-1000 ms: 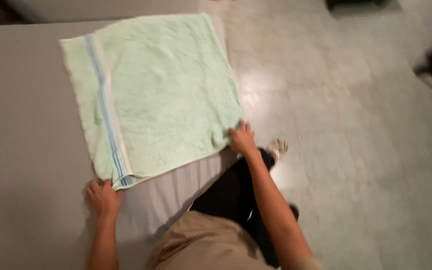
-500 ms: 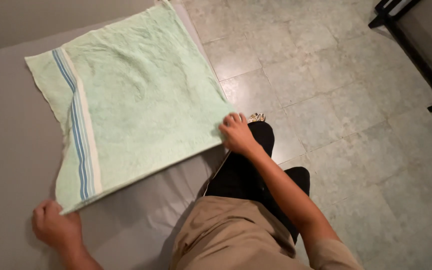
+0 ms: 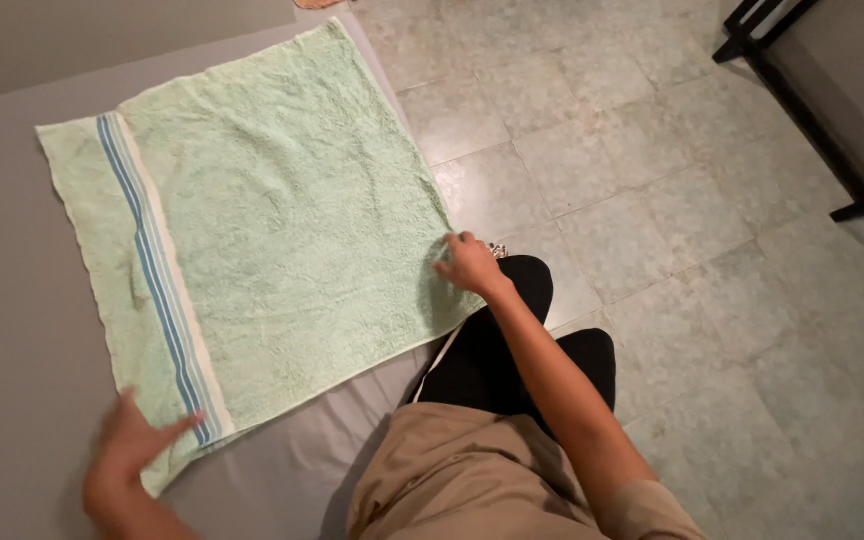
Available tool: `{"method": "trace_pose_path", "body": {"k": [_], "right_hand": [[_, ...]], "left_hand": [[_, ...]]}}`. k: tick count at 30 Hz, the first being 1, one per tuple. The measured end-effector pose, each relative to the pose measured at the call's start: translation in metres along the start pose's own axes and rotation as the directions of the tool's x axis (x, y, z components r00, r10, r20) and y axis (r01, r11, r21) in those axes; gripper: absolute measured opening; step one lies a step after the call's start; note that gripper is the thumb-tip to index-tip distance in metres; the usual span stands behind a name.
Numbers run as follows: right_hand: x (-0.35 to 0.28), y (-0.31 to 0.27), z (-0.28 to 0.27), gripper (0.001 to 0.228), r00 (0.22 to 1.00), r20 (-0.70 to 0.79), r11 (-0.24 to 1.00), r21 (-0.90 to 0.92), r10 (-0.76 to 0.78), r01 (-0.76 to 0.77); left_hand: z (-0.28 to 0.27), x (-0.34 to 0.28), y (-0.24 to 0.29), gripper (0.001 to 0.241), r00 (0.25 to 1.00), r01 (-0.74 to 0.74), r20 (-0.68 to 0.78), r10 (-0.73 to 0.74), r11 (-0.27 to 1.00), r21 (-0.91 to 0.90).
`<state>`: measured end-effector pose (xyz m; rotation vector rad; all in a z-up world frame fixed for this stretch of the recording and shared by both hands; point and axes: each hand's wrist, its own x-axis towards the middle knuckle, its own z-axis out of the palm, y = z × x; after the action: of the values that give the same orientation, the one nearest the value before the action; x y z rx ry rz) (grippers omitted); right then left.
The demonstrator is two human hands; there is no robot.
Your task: The person folds a light green towel on a bed, then places it on a white table. The person then picks up a white pillow from the bed, carries it to the floor, and unzips the pillowcase.
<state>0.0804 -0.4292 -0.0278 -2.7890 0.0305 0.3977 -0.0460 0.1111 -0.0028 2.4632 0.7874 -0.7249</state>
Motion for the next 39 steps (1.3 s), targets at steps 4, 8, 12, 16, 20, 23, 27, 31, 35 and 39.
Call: {"method": "trace_pose_path", "body": {"k": [4,8,12,16,20,23,27,31,35,39], "right_hand": [[0.006,0.002,0.026,0.067,0.979,-0.151,0.982,0.15,0.138,-0.115],[-0.007,0.008,0.034,0.072,0.952,-0.207,0.965,0.183,0.225,-0.188],[-0.022,0.004,0.014,0.069,0.949,-0.115,0.926,0.282,0.293,-0.251],[-0.029,0.008,0.013,0.056,0.939,-0.157,0.913,0.329,0.305,-0.242],[-0.026,0.027,0.031,0.044,0.935,-0.182,0.939,0.224,0.303,-0.261],[-0.024,0.03,0.032,0.044,0.935,-0.153,0.943,0.153,0.32,-0.297],[-0.005,0.055,0.065,0.039,0.938,-0.246,0.964,-0.041,0.246,-0.264],[-0.002,0.025,0.058,0.042,0.933,-0.324,0.964,-0.154,0.158,-0.217],[-0.004,-0.07,0.048,0.056,0.798,-0.557,0.973,-0.151,-0.228,0.173],[0.021,-0.125,0.098,0.07,0.836,-0.279,0.88,-0.196,-0.473,0.432]], "left_hand": [[0.025,0.061,-0.025,0.108,0.963,0.143,-0.217,-0.161,0.985,-0.098],[0.062,0.077,-0.035,0.073,0.811,0.141,-0.573,-0.115,0.99,0.0],[0.068,0.062,-0.028,0.068,0.788,0.194,-0.593,-0.166,0.981,-0.018],[0.068,0.063,-0.034,0.06,0.782,0.083,-0.621,-0.056,0.996,0.015],[0.048,0.039,-0.019,0.052,0.803,0.12,-0.581,-0.135,0.991,-0.064],[0.043,0.028,-0.021,0.05,0.805,0.114,-0.58,-0.128,0.992,-0.062],[0.049,0.047,-0.031,0.049,0.83,0.135,-0.547,-0.112,0.991,0.002],[0.051,0.018,0.021,0.073,0.742,0.053,-0.67,-0.035,0.999,0.007],[0.076,0.002,0.12,0.055,0.485,-0.37,-0.781,0.393,0.902,0.223],[0.143,0.05,0.194,0.055,0.232,-0.573,-0.699,0.676,0.676,0.464]]}}
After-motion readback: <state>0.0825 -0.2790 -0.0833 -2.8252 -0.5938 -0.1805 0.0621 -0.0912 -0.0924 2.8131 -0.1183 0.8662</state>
